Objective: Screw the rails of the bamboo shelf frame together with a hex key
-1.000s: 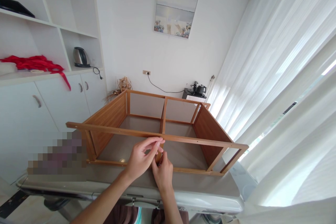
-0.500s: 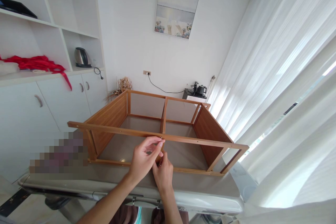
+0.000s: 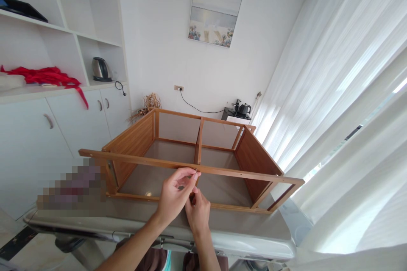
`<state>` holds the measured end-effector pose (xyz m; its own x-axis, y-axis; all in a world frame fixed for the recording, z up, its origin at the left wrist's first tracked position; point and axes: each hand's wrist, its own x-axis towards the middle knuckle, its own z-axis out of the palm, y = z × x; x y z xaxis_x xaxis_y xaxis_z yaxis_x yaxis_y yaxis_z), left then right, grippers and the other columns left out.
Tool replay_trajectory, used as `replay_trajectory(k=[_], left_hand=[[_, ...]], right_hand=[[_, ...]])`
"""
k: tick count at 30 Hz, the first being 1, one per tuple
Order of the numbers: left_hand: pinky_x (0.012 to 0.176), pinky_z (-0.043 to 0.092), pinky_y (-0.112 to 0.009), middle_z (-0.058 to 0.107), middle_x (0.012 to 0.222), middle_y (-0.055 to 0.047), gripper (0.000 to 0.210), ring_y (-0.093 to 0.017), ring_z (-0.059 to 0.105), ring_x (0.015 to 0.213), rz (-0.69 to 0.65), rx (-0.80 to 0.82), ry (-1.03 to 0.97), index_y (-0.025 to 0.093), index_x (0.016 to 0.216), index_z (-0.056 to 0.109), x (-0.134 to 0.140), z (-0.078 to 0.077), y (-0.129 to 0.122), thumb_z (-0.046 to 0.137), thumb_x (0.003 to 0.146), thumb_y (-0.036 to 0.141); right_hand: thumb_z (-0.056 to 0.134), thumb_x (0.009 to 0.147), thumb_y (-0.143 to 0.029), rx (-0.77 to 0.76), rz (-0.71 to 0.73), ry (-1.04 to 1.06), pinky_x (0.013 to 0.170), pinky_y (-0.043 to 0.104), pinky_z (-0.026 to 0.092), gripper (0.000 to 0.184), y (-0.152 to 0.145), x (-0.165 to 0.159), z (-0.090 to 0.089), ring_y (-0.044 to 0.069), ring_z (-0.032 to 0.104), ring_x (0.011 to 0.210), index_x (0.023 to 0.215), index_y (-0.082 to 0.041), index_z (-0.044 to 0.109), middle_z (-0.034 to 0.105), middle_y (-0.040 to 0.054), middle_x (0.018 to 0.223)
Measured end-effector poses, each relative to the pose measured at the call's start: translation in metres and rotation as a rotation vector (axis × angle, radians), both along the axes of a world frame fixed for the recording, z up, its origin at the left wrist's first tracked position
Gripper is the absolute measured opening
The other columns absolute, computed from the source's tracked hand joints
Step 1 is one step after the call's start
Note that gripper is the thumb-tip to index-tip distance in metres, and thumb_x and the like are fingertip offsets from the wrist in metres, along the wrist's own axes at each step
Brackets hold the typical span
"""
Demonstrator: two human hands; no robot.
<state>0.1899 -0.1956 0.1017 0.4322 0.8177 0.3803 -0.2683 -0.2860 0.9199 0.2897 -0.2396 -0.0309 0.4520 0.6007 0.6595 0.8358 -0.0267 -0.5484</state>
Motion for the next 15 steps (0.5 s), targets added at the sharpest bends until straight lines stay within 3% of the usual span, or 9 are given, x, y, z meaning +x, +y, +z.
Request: replay_trajectory(k=[15], left_hand=[[0.062,0.058,-0.024,0.077,0.105,-0.010,0.023,-0.012,0.071,0.064,-0.026,0.042,-0.004,0.017,0.100,0.065,0.0043,-0.0006,0.0014,0.069,0.094,0.039]], right_hand=[[0.047,0.102,-0.033,-0.008,0.034,0.096,0.058,0.021,0.044,0.022,-0.0004,0.0009,-0.0076,0.012,0.055,0.055,0.099,-0.020,0.064,0.063,-0.0011,0.069]])
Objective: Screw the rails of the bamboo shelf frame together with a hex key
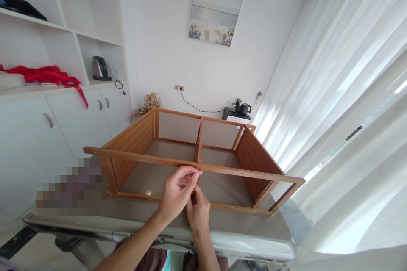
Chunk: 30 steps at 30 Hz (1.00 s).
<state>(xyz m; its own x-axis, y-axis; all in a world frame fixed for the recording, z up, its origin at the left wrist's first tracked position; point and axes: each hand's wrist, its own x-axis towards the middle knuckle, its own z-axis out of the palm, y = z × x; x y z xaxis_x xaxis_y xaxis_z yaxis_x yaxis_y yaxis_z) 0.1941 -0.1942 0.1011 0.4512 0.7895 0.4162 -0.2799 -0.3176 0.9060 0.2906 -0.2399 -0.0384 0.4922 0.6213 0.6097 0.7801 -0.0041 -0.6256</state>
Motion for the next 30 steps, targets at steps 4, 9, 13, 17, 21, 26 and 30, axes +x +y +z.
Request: replay_trajectory(k=[4,9,13,17,21,26,30], left_hand=[[0.062,0.059,-0.024,0.077,0.103,-0.010,0.026,-0.012,0.070,0.062,0.010,-0.019,-0.006,0.017,0.099,0.064,0.000,0.000,-0.002,0.069,0.093,0.041],[0.061,0.058,-0.023,0.077,0.095,-0.008,0.028,-0.011,0.068,0.060,0.047,-0.098,-0.046,0.017,0.096,0.064,0.003,-0.001,-0.006,0.071,0.091,0.044],[0.058,0.056,-0.022,0.073,0.082,-0.005,0.031,-0.010,0.064,0.057,0.016,-0.175,-0.046,0.016,0.089,0.063,0.006,-0.006,-0.006,0.074,0.088,0.045],[0.055,0.052,-0.020,0.066,0.077,0.000,0.033,-0.008,0.062,0.057,0.002,-0.208,-0.076,0.016,0.090,0.059,0.009,-0.010,-0.002,0.076,0.087,0.044],[0.051,0.050,-0.019,0.065,0.086,0.001,0.037,-0.007,0.060,0.055,-0.031,-0.241,-0.106,0.017,0.091,0.054,0.010,-0.008,0.001,0.076,0.086,0.046],[0.048,0.045,-0.019,0.063,0.091,0.000,0.043,-0.004,0.053,0.052,-0.097,-0.264,-0.079,0.017,0.092,0.056,0.011,-0.006,0.006,0.076,0.083,0.053],[0.047,0.040,-0.018,0.062,0.087,0.001,0.045,-0.002,0.046,0.051,-0.145,-0.323,-0.087,0.015,0.093,0.058,0.011,-0.008,0.010,0.079,0.080,0.053]], right_hand=[[0.047,0.102,-0.032,0.008,0.003,0.000,0.059,0.021,0.044,0.022,0.000,-0.001,0.002,0.012,0.057,0.056,0.097,-0.020,0.064,0.063,-0.0009,0.070],[0.048,0.101,-0.032,0.022,-0.015,-0.019,0.055,0.021,0.040,0.023,0.000,-0.001,0.004,0.012,0.052,0.053,0.083,-0.022,0.059,0.059,-0.0026,0.065],[0.049,0.100,-0.032,0.036,-0.035,-0.037,0.053,0.021,0.036,0.028,0.000,-0.001,0.004,0.011,0.049,0.051,0.073,-0.023,0.052,0.055,-0.0037,0.062],[0.050,0.099,-0.034,0.047,-0.044,-0.045,0.052,0.021,0.035,0.030,-0.001,-0.001,0.005,0.011,0.047,0.050,0.071,-0.023,0.048,0.054,-0.0040,0.061],[0.050,0.100,-0.034,0.046,-0.048,-0.045,0.053,0.021,0.035,0.030,-0.001,-0.001,0.006,0.010,0.047,0.050,0.071,-0.023,0.049,0.053,-0.0040,0.061],[0.051,0.101,-0.036,0.041,-0.045,-0.042,0.053,0.020,0.035,0.032,0.001,-0.001,0.003,0.010,0.046,0.050,0.072,-0.023,0.050,0.053,-0.0044,0.060],[0.051,0.101,-0.035,0.046,-0.056,-0.041,0.051,0.021,0.032,0.033,0.003,-0.001,-0.001,0.010,0.044,0.049,0.070,-0.023,0.047,0.051,-0.0052,0.058]])
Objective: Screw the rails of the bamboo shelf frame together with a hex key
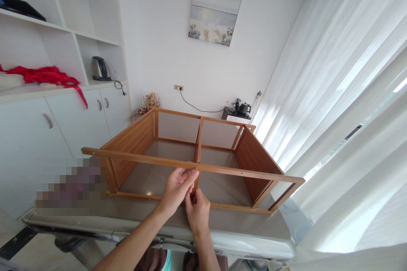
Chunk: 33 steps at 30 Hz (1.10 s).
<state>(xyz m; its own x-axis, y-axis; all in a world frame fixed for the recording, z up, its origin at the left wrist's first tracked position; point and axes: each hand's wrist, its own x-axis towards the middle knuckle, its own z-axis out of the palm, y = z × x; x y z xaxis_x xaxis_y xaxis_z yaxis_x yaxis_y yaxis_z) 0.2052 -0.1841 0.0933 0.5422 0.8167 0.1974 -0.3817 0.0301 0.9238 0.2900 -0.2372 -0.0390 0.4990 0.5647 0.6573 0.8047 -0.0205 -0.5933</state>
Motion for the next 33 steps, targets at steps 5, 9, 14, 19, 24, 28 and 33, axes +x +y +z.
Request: replay_trajectory(k=[5,9,14,19,24,28,33], left_hand=[[0.049,0.039,-0.018,0.056,0.067,0.006,0.046,-0.006,0.047,0.051,-0.021,-0.004,0.010,0.017,0.102,0.059,-0.004,0.000,0.003,0.079,0.080,0.052],[0.049,0.040,-0.019,0.056,0.065,0.006,0.044,-0.006,0.048,0.050,-0.036,0.058,0.054,0.017,0.099,0.059,-0.007,0.004,0.006,0.078,0.081,0.052],[0.048,0.041,-0.018,0.058,0.070,0.005,0.042,-0.007,0.051,0.053,-0.042,0.089,0.064,0.017,0.098,0.061,-0.008,0.008,0.011,0.079,0.081,0.051],[0.049,0.042,-0.018,0.060,0.075,0.002,0.039,-0.007,0.052,0.056,-0.041,0.138,0.070,0.016,0.095,0.064,-0.008,0.011,0.011,0.079,0.081,0.050],[0.048,0.040,-0.017,0.059,0.071,0.003,0.042,-0.007,0.050,0.056,0.006,0.106,0.061,0.016,0.094,0.063,-0.006,0.011,0.013,0.081,0.079,0.051],[0.049,0.041,-0.018,0.060,0.072,0.003,0.041,-0.007,0.051,0.057,-0.024,0.119,0.078,0.016,0.095,0.065,-0.005,0.008,0.016,0.080,0.079,0.051],[0.053,0.045,-0.019,0.061,0.078,0.002,0.037,-0.007,0.052,0.060,-0.051,0.191,0.081,0.017,0.095,0.064,-0.005,0.009,0.019,0.077,0.084,0.049]], right_hand=[[0.051,0.100,-0.035,0.004,0.005,-0.005,0.050,0.021,0.031,0.034,-0.002,-0.001,0.003,0.009,0.043,0.048,0.069,-0.023,0.047,0.050,-0.0057,0.057],[0.051,0.102,-0.037,0.009,0.005,-0.007,0.050,0.021,0.031,0.036,-0.003,-0.002,0.007,0.009,0.042,0.048,0.069,-0.023,0.047,0.050,-0.0056,0.057],[0.051,0.104,-0.038,0.007,0.004,-0.009,0.050,0.021,0.031,0.037,-0.002,-0.001,0.006,0.008,0.042,0.048,0.070,-0.022,0.049,0.051,-0.0057,0.058],[0.050,0.104,-0.040,0.010,0.001,-0.015,0.050,0.021,0.032,0.039,-0.002,-0.001,0.002,0.008,0.042,0.048,0.070,-0.022,0.049,0.050,-0.0056,0.058],[0.051,0.105,-0.041,0.019,0.000,-0.029,0.050,0.021,0.032,0.040,-0.001,0.000,0.003,0.008,0.040,0.048,0.069,-0.022,0.047,0.049,-0.0064,0.058],[0.051,0.105,-0.041,0.032,-0.009,-0.035,0.051,0.021,0.032,0.040,-0.001,0.000,0.004,0.008,0.040,0.048,0.069,-0.022,0.047,0.049,-0.0065,0.058],[0.052,0.105,-0.040,0.036,-0.006,-0.038,0.051,0.021,0.032,0.040,-0.001,0.000,0.004,0.008,0.040,0.049,0.070,-0.022,0.047,0.048,-0.0068,0.058]])
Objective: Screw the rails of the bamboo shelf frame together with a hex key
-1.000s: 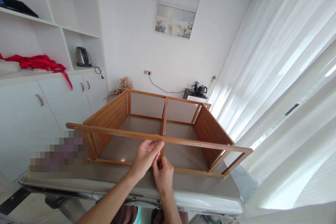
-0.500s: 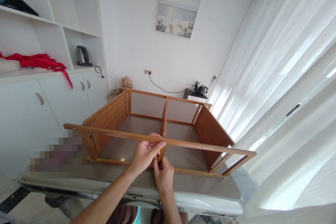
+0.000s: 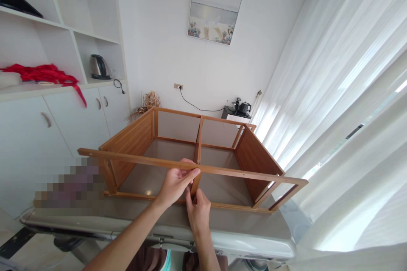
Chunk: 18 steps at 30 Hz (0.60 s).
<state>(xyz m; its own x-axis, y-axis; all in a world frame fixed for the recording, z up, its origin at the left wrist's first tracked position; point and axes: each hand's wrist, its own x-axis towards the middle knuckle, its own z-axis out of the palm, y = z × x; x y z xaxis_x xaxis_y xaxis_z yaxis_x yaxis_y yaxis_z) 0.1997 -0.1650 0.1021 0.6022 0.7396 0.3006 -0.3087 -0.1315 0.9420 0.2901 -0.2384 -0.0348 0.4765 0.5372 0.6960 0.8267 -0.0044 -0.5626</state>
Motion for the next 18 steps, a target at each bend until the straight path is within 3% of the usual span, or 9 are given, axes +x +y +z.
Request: replay_trajectory(k=[5,8,11,14,18], left_hand=[[0.072,0.054,-0.023,0.062,0.094,-0.002,0.031,-0.013,0.062,0.082,0.027,0.147,-0.061,0.018,0.096,0.062,0.005,-0.006,0.011,0.074,0.087,0.045],[0.082,0.055,-0.027,0.062,0.103,-0.003,0.032,-0.015,0.063,0.093,0.067,0.283,-0.088,0.021,0.112,0.060,0.006,-0.012,0.023,0.075,0.088,0.038],[0.100,0.052,-0.039,0.059,0.124,-0.008,0.042,-0.022,0.059,0.115,0.105,0.562,-0.080,0.026,0.129,0.057,0.006,-0.012,0.037,0.071,0.090,0.034],[0.115,0.041,-0.054,0.050,0.145,-0.013,0.040,-0.030,0.046,0.138,0.093,0.863,-0.067,0.026,0.134,0.059,0.011,-0.007,0.049,0.061,0.096,0.037],[0.117,0.038,-0.061,0.053,0.146,-0.015,0.036,-0.034,0.046,0.142,0.075,1.012,-0.214,0.022,0.122,0.063,0.030,-0.002,0.062,0.052,0.098,0.047]], right_hand=[[0.052,0.104,-0.041,0.001,-0.009,0.001,0.051,0.021,0.031,0.041,-0.001,0.000,0.003,0.008,0.037,0.049,0.068,-0.022,0.045,0.044,-0.0077,0.058],[0.053,0.104,-0.040,-0.001,-0.012,0.002,0.051,0.021,0.030,0.042,-0.001,-0.001,0.004,0.008,0.036,0.049,0.067,-0.022,0.044,0.044,-0.0078,0.057],[0.053,0.104,-0.039,-0.008,-0.013,0.005,0.050,0.021,0.030,0.042,-0.001,-0.002,0.005,0.008,0.035,0.049,0.067,-0.022,0.044,0.045,-0.0077,0.057],[0.054,0.103,-0.038,-0.014,-0.010,0.002,0.049,0.021,0.030,0.041,0.000,-0.001,0.004,0.007,0.036,0.048,0.067,-0.022,0.045,0.045,-0.0075,0.056],[0.054,0.104,-0.038,-0.008,-0.030,-0.011,0.049,0.021,0.030,0.043,0.002,0.000,0.004,0.007,0.037,0.047,0.065,-0.022,0.045,0.045,-0.0076,0.055]])
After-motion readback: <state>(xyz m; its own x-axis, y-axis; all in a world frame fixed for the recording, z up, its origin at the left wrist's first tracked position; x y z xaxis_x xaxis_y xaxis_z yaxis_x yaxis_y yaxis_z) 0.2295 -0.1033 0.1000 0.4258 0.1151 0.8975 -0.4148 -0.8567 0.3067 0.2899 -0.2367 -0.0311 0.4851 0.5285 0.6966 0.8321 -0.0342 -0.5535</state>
